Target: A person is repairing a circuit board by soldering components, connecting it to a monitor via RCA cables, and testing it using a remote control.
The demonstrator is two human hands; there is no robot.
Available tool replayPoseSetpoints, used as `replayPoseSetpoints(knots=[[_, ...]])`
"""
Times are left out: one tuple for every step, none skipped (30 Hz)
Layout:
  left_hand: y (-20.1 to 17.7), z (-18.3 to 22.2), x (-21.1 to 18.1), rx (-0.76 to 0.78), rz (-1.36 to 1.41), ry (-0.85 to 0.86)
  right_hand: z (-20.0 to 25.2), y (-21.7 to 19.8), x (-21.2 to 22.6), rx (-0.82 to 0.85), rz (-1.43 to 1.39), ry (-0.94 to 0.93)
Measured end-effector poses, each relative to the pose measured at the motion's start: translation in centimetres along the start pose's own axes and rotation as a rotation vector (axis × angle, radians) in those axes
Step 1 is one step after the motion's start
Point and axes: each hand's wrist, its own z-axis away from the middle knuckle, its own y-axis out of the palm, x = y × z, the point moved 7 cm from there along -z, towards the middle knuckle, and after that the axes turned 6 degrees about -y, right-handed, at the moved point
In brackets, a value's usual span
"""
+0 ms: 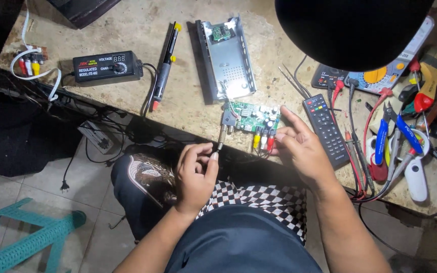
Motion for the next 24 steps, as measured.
replayPoseSetpoints(knots=[[0.0,0.3,0.2,0.001,0.002,0.002,0.0,0.0,0.0,-0.002,0.001,-0.002],[0.3,0.5,0.7,0.045,0.006,-0.061,0.0,0.0,-0.1,-0.008,-0.014,0.004],[0.5,0.7,1.3,0.086,0.009,-0.121,-0.1,0.0,-0.1,-0.012,-0.029,0.007],[0.4,0.6,1.3,0.083,0.010,-0.116,-0.1,0.0,-0.2,-0.010,-0.029,0.002],[0.4,0.6,1.5,0.098,0.021,-0.138,-0.2,-0.1,-0.4,-0.008,-0.041,0.004],[0.5,0.5,1.7,0.112,0.032,-0.160,-0.3,-0.2,-0.6,-0.006,-0.052,0.006],[0.5,0.4,1.5,0.112,0.032,-0.155,-0.2,-0.1,-0.4,-0.006,-0.053,0.002],[0.4,0.3,1.4,0.106,0.019,-0.152,-0.2,0.0,-0.2,-0.010,-0.047,0.002],[0.4,0.2,1.4,0.100,0.004,-0.150,0.0,0.0,-0.2,-0.014,-0.041,0.005],[0.4,0.1,1.5,0.101,0.003,-0.147,0.0,0.0,-0.2,-0.014,-0.042,0.002],[0.3,-0.1,1.4,0.085,-0.051,-0.101,0.0,-0.1,-0.2,-0.019,-0.040,0.002],[0.3,-0.3,1.3,0.069,-0.105,-0.055,0.0,-0.1,-0.2,-0.023,-0.038,0.002],[0.3,-0.4,1.4,0.069,-0.106,-0.054,0.1,-0.1,-0.2,-0.023,-0.039,0.002],[0.3,-0.4,1.3,0.066,-0.114,-0.040,0.1,0.0,-0.1,-0.023,-0.039,0.000],[0.4,-0.5,1.3,0.063,-0.122,-0.026,0.2,0.0,0.0,-0.024,-0.038,-0.002],[0.5,-0.4,1.3,0.062,-0.122,-0.024,0.1,-0.2,-0.2,-0.023,-0.039,-0.003],[0.7,-0.4,1.8,0.079,-0.089,-0.097,0.1,-0.3,-0.3,-0.022,-0.029,-0.003],[0.9,-0.4,2.3,0.096,-0.055,-0.170,0.1,-0.4,-0.5,-0.020,-0.019,-0.002],[0.8,-0.4,2.0,0.095,-0.056,-0.168,0.2,-0.3,-0.3,-0.019,-0.021,-0.004],[0.7,-0.4,2.0,0.107,-0.041,-0.204,0.3,-0.2,-0.2,-0.013,-0.018,-0.008],[0.8,-0.4,1.9,0.121,-0.025,-0.238,0.4,-0.2,0.0,-0.008,-0.015,-0.013],[0.8,-0.5,2.0,0.121,-0.026,-0.234,0.4,-0.2,0.1,-0.009,-0.018,-0.017],[0.8,-0.4,2.2,0.122,-0.031,-0.252,0.5,-0.2,0.0,-0.008,-0.038,-0.014],[0.8,-0.4,2.4,0.122,-0.035,-0.269,0.6,-0.2,0.0,-0.007,-0.058,-0.011]])
